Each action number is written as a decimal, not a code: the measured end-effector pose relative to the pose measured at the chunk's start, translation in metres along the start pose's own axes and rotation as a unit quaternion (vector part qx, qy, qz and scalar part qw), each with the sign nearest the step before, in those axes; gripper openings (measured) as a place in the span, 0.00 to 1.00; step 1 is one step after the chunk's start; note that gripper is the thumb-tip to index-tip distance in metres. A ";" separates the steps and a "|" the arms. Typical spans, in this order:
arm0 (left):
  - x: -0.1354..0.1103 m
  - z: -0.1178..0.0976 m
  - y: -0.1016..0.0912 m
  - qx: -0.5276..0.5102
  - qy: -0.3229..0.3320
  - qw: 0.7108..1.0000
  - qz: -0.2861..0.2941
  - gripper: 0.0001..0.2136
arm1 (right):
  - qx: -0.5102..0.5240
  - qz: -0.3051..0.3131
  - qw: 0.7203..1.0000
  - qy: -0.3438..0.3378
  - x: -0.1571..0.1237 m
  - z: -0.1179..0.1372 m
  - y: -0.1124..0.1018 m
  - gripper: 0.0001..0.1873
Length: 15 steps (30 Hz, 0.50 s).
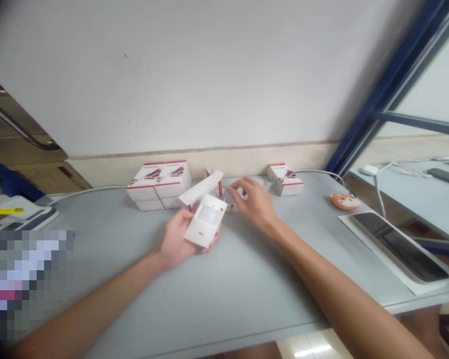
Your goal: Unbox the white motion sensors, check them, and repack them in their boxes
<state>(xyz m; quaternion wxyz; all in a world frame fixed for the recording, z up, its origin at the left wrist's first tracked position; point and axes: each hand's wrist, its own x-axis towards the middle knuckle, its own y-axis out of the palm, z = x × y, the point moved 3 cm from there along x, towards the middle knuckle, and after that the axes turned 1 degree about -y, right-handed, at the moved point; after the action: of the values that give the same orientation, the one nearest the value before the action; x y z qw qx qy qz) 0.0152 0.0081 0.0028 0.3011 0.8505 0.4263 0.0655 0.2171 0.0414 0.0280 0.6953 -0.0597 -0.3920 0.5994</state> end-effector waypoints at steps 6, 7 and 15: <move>0.001 0.001 -0.002 0.002 -0.018 1.000 -0.021 0.22 | -0.224 0.024 0.972 -0.068 -0.002 -0.021 0.008 0.17; 0.001 0.001 -0.002 0.001 -0.018 1.000 -0.023 0.23 | -0.242 0.037 0.967 -0.070 -0.002 -0.025 0.010 0.18; -0.002 0.003 0.003 0.012 0.034 0.998 -0.043 0.22 | -0.157 -0.080 0.977 -0.123 0.004 -0.015 0.001 0.17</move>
<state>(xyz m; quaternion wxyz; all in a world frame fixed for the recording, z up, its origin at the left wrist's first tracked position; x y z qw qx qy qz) 0.0174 0.0038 0.0028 0.2786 0.8324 0.4731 0.0758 0.2250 0.0510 0.0191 0.6695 -0.0626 -0.5670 0.4758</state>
